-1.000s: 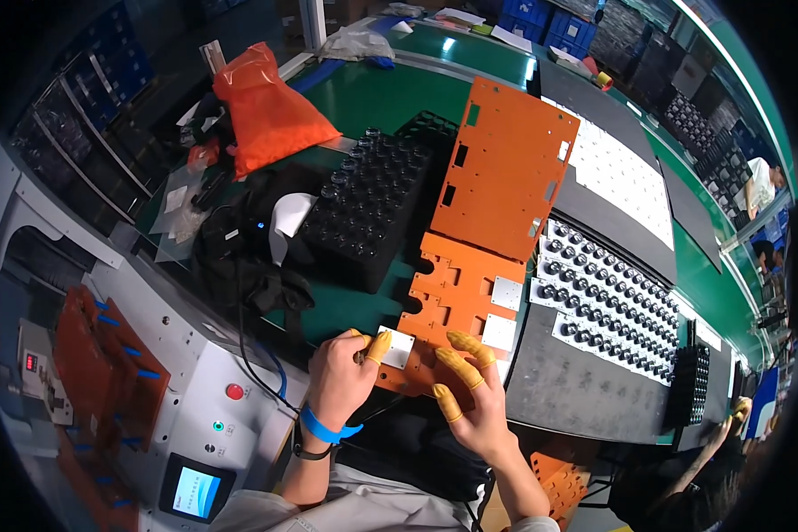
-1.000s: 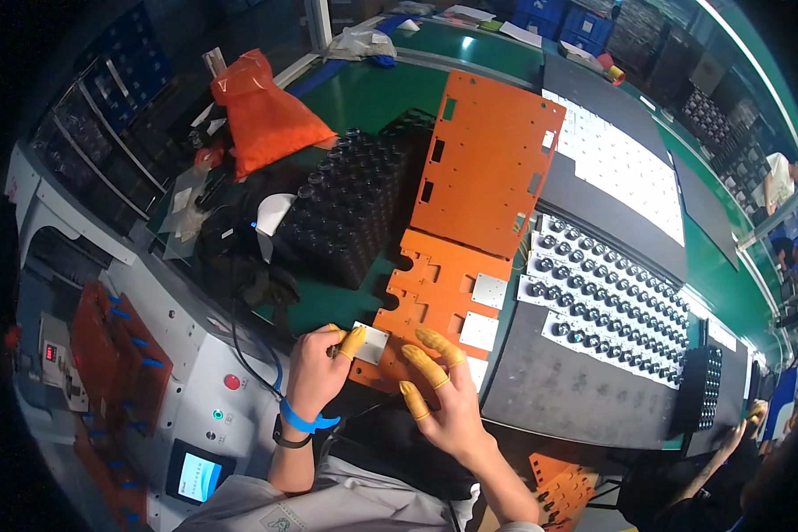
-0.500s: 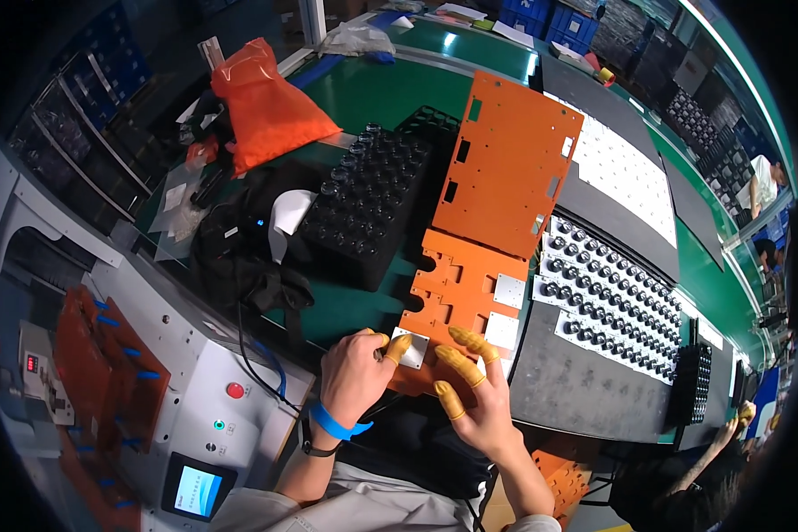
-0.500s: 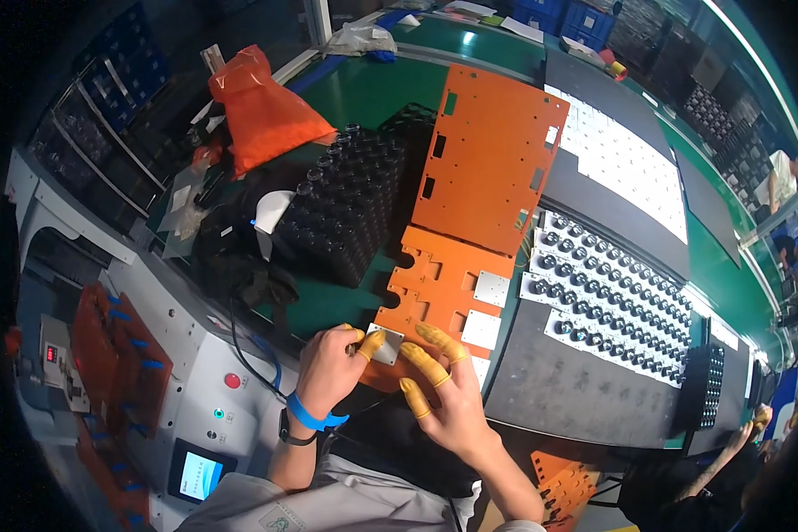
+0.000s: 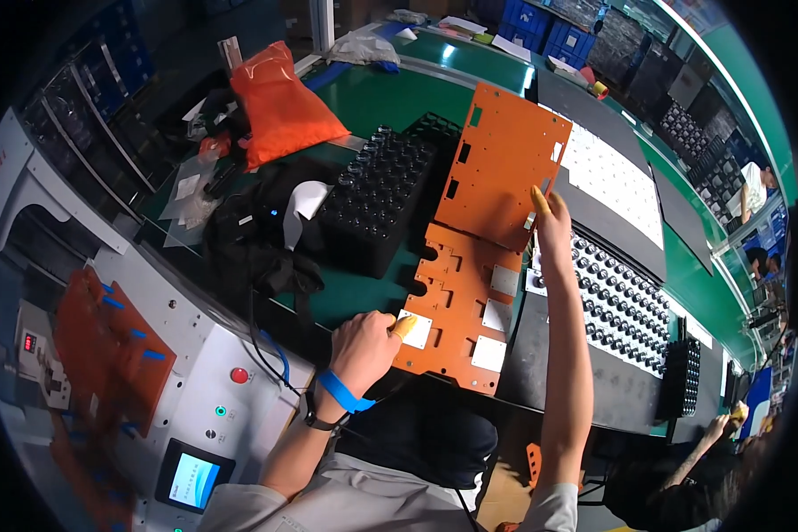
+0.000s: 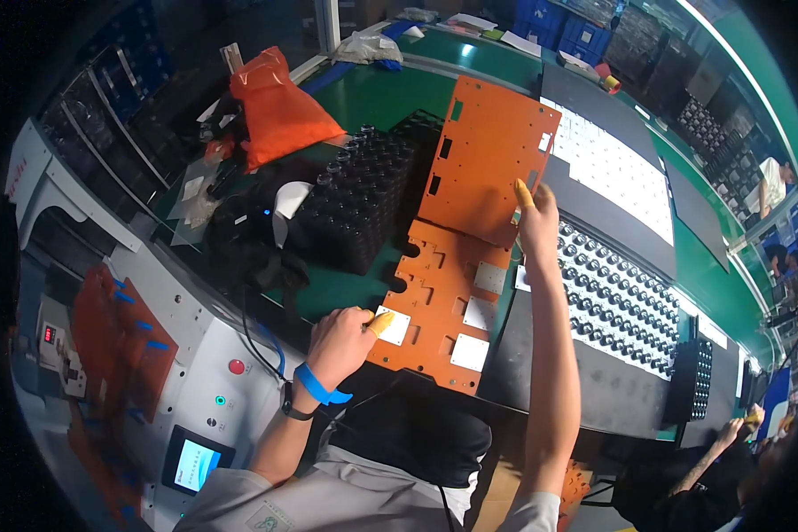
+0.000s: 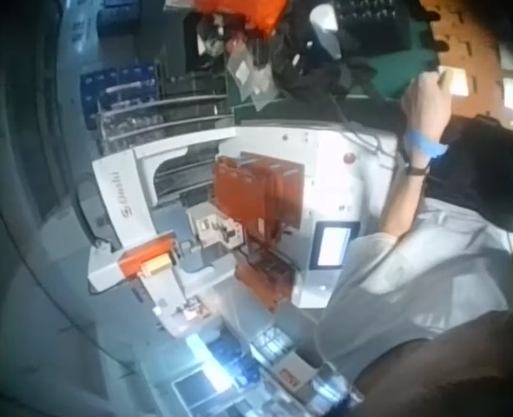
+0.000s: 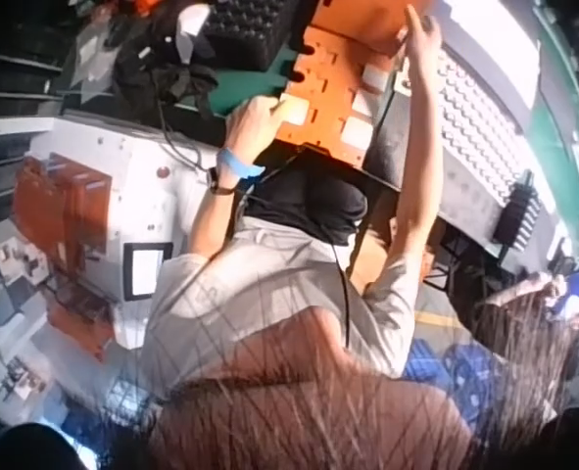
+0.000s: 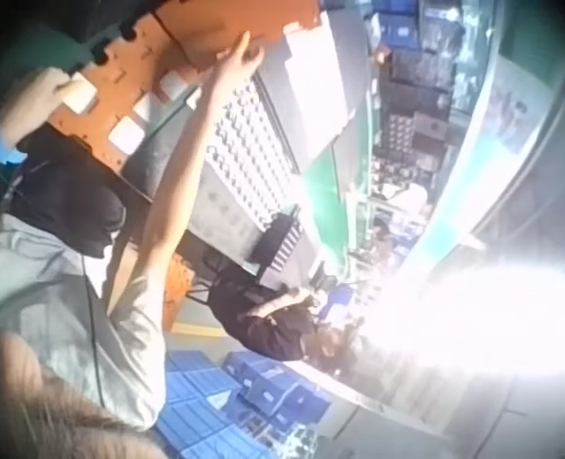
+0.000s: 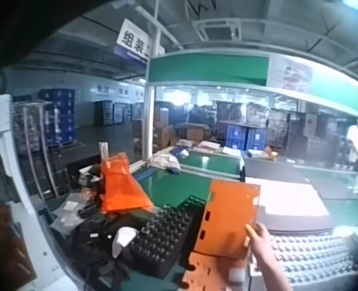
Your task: Assembling small electronic components and adhesive labels onto a plastic frame and placing it into a machine.
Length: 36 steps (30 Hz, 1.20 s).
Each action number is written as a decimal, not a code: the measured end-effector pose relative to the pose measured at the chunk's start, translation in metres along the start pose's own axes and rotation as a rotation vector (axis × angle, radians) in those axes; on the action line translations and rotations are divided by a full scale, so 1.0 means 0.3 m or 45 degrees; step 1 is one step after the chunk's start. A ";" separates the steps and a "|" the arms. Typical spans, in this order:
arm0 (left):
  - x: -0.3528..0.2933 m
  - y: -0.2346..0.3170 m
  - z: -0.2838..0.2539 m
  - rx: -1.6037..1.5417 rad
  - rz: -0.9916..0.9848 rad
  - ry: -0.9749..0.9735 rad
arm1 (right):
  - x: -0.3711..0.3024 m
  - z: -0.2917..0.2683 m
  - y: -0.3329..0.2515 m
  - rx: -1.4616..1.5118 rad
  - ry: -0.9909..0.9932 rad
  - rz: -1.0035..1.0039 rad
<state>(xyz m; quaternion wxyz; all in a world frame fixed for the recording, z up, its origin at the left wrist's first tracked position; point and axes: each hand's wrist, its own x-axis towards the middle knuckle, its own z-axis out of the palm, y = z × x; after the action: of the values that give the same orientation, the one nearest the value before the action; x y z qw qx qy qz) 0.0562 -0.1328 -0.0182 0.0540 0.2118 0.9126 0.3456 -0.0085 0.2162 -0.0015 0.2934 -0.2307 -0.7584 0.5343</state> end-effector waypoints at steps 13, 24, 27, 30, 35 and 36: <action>-0.021 0.016 0.037 0.003 -0.043 0.021 | -0.017 -0.048 0.011 0.149 -0.101 0.049; -0.024 0.022 0.059 -0.140 0.017 0.171 | -0.691 -0.093 -0.434 0.798 -0.713 -0.308; -0.015 0.043 0.060 -0.025 -0.039 0.129 | -0.889 -0.113 -0.595 1.357 -1.316 0.080; -0.025 0.046 0.065 -0.035 -0.031 0.152 | -0.888 -0.114 -0.624 1.758 -1.688 0.192; -0.026 0.048 0.067 -0.051 -0.061 0.136 | -0.901 -0.126 -0.612 1.866 -1.739 0.243; -0.028 0.047 0.062 -0.046 -0.069 0.146 | -0.897 -0.120 -0.595 1.899 -1.770 0.221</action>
<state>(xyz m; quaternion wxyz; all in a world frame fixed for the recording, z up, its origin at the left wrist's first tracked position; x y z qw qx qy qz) 0.0733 -0.1156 -0.0235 0.0148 0.1660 0.9131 0.3722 0.2040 0.0044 0.1232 -0.1824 0.3174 -0.2157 0.9052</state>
